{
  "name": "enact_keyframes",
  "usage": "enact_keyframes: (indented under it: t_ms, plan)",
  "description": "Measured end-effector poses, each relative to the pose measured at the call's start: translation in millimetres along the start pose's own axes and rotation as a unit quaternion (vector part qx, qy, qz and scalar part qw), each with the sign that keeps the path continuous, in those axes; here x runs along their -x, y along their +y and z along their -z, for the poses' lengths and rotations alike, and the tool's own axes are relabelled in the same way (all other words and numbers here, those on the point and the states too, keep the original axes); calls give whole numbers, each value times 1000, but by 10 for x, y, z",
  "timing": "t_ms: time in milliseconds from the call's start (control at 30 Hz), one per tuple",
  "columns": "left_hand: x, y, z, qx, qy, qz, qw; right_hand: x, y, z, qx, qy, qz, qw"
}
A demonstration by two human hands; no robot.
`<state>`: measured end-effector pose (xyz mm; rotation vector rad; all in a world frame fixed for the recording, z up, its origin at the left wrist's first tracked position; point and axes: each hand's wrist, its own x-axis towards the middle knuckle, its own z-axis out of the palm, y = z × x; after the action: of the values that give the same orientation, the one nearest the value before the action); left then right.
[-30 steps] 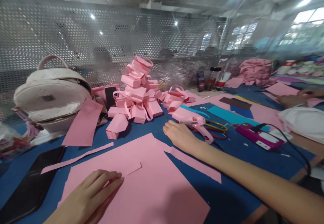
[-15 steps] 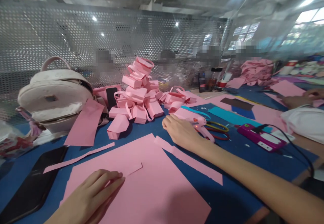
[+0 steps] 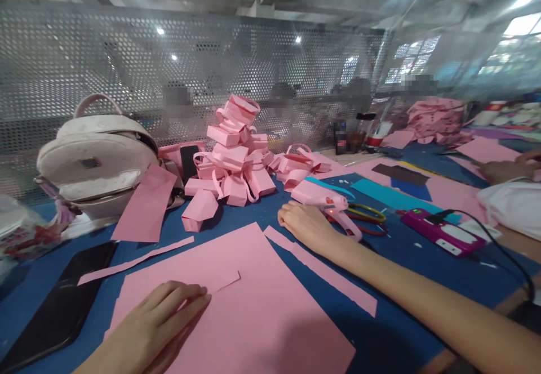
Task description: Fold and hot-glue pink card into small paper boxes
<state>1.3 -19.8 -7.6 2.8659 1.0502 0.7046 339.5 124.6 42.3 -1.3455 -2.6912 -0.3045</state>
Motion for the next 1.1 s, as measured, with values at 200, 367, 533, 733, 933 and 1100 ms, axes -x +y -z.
enact_keyframes:
  t_ms: [200, 367, 533, 733, 933, 1100]
  plan:
    - [34, -5, 43, 26, -2, 31, 999, -15, -41, -67, 57, -15, 22, 998]
    - [48, -18, 35, 29, 12, 31, 999, -21, -46, -119, 81, -17, 35, 996]
    - [20, -16, 15, 29, 23, 23, 999, -16, -53, -81, 67, 3, 28, 997]
    - [-21, 3, 44, 30, 25, 27, 999, -134, -133, 49, 13, 33, 23, 999]
    - [-7, -15, 48, 37, 11, 20, 999, -358, -215, -52, -49, 21, 27, 998]
    - [-19, -17, 54, 35, 18, 17, 999, -452, -193, -140, -76, 4, 20, 997]
